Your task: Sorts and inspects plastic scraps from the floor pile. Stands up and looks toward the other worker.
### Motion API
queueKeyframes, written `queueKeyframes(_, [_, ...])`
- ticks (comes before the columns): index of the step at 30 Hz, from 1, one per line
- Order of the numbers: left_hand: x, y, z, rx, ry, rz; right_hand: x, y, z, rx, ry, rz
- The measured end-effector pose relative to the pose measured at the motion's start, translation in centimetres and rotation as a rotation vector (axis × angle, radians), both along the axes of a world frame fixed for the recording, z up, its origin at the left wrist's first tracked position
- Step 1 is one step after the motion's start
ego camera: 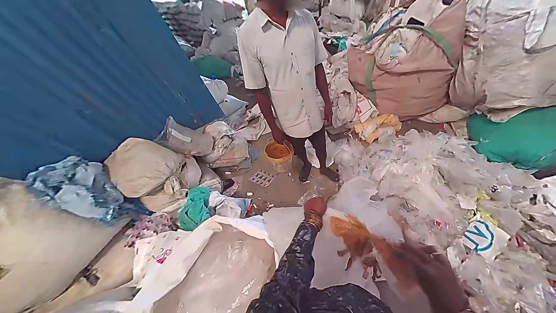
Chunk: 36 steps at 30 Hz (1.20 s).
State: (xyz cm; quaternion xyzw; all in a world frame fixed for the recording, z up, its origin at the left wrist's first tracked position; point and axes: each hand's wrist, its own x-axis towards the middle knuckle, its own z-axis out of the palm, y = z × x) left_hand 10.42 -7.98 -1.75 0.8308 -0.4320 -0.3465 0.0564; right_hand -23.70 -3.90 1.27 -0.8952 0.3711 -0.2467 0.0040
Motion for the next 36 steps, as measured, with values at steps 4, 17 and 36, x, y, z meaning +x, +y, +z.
queueKeyframes(4, [3.9, 1.3, 2.4, -0.033, 0.151, 0.065, -8.5, -2.9, 3.4, 0.161, -0.160, -0.356])
queueKeyframes(17, [-4.5, 4.7, 7.2, -0.223, 0.197, -0.214, 7.0, -0.8, 1.0, 0.374, -0.373, 0.006])
queueKeyframes(36, [-4.7, 10.4, 8.3, -0.629, 0.076, -0.366, 12.3, -0.4, -2.0, -0.080, -0.345, 0.063])
